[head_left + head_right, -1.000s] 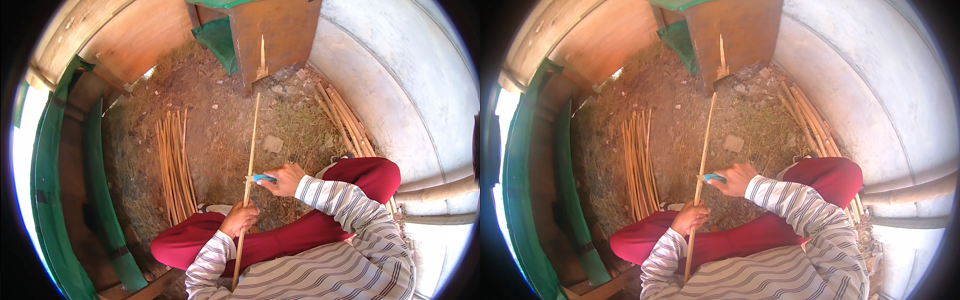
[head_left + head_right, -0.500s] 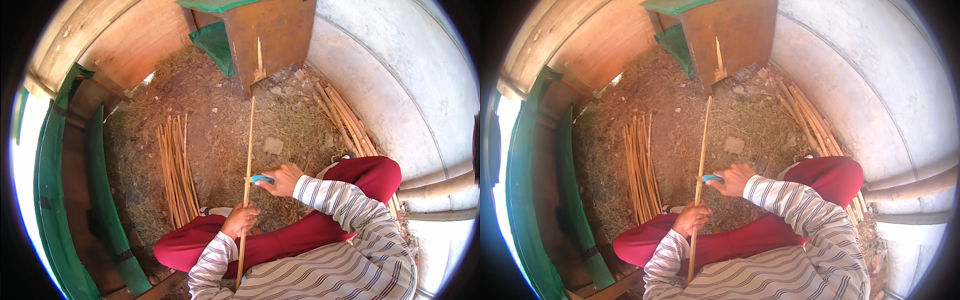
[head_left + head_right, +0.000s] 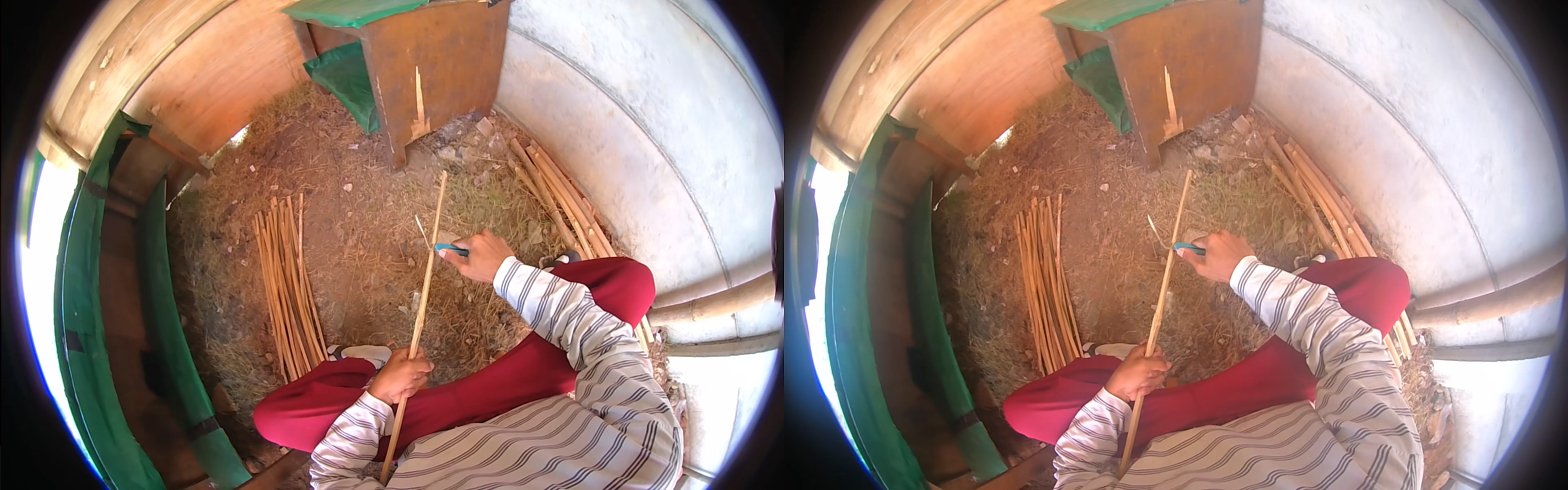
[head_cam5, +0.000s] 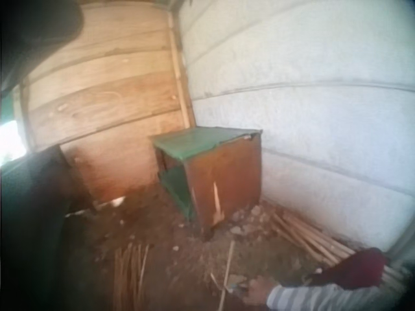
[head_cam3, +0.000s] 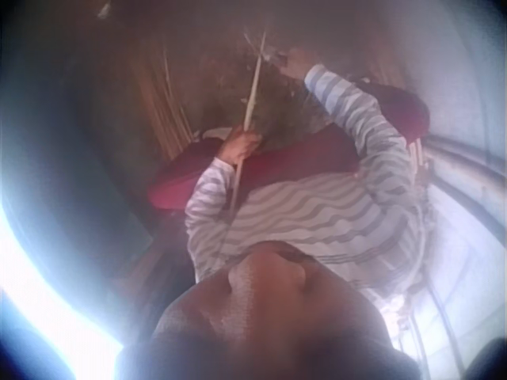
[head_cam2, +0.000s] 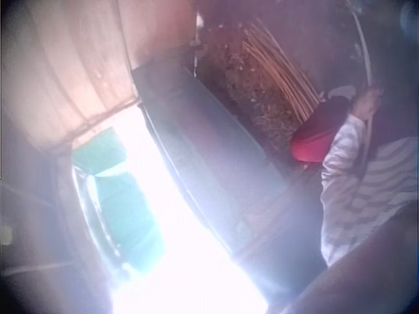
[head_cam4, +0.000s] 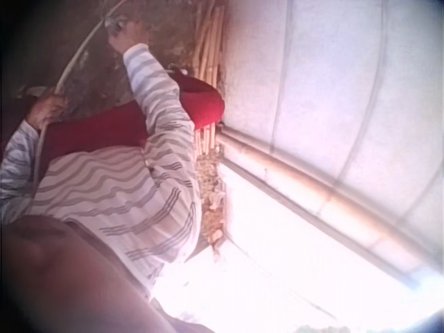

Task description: The person sits on the ground and uses a knife to sharpen a long wooden stick. They hold the stick with one hand and scrape the blade along its length to create a pointed tip. The person then uses a blue utility knife to further refine the point of the stick.

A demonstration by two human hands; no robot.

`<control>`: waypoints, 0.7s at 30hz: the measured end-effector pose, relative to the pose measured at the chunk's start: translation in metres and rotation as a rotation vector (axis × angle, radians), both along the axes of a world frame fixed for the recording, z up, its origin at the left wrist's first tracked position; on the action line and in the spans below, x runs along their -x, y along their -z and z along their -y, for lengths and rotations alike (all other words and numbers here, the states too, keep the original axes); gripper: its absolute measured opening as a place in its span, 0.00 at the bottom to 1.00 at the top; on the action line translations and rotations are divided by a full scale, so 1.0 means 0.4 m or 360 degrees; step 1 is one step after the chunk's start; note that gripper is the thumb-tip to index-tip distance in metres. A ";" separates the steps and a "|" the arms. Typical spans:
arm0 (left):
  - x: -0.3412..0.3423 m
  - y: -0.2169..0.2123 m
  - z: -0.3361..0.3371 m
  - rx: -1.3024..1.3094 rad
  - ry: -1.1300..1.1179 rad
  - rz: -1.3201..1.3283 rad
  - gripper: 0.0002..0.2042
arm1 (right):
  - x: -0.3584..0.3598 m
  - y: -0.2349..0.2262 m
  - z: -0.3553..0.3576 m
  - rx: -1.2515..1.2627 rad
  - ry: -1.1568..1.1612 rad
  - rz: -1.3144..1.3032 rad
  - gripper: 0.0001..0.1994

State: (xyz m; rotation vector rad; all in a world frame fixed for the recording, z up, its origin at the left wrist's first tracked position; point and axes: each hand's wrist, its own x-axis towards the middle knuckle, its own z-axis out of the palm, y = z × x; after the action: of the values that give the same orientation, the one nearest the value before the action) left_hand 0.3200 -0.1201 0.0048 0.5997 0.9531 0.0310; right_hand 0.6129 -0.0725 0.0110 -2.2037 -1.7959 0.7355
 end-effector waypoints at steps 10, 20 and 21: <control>0.028 -0.009 0.040 0.0115 0.0096 -0.0045 0.16 | -0.139 0.030 -0.073 0.0229 0.0416 -0.0101 0.31; 0.024 0.003 0.020 0.0165 0.0196 -0.0027 0.16 | -0.444 0.195 -0.102 -0.0123 0.1061 0.0443 0.33; 0.029 0.014 0.018 0.0176 0.0152 -0.0009 0.16 | -0.441 0.182 -0.106 -0.0100 0.1008 0.0415 0.32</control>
State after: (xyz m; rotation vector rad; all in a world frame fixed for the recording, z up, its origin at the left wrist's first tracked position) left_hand 0.3083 -0.1273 -0.0006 0.5426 0.9244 -0.1082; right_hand 0.7894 -0.0300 -0.0620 -2.6908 -1.0572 0.2592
